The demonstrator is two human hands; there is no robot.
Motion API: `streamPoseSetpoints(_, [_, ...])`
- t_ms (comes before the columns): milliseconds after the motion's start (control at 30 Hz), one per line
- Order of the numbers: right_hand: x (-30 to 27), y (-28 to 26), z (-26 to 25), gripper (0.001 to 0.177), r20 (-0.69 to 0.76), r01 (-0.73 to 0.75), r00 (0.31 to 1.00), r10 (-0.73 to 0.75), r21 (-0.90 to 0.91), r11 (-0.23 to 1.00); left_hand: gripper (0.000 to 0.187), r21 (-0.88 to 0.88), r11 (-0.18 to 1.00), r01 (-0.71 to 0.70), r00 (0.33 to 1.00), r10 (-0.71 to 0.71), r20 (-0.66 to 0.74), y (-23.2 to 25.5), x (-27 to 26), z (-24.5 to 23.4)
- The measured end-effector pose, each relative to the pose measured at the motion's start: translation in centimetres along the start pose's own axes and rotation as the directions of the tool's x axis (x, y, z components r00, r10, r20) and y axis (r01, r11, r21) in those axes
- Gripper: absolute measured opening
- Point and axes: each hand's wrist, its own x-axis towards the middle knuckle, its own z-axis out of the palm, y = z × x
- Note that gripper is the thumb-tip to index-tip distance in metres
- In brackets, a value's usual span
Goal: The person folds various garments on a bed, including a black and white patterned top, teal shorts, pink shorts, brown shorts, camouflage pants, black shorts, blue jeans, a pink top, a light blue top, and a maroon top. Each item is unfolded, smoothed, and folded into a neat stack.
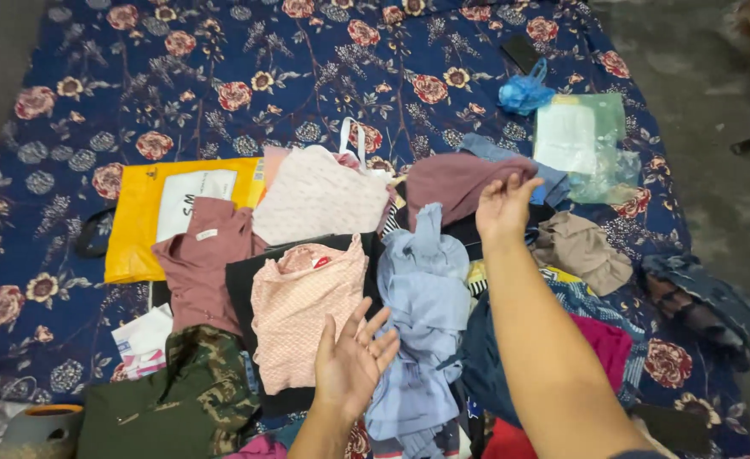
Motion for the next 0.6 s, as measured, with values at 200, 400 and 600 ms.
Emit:
streamPoseSetpoints(200, [-24.4,-6.2,17.8,0.079,0.256,-0.156,0.919,0.301,-0.464,0.872,0.070,0.022,0.997,-0.071,0.996,0.069,0.062,0.2,-0.9,7.8])
streamPoseSetpoints(400, [-42.4,-15.1,11.0,0.042,0.094,-0.065,0.580,0.809,-0.985,0.161,0.072,0.160,0.987,-0.009,0.994,-0.009,0.109,-3.0,-5.6,9.8])
streamPoseSetpoints(600, [-45.5,-20.5,15.3,0.032,0.184,0.166,0.421,0.888,-0.978,0.124,0.069,0.438,0.894,-0.095,0.993,0.056,0.101,-6.4,-11.0,6.4])
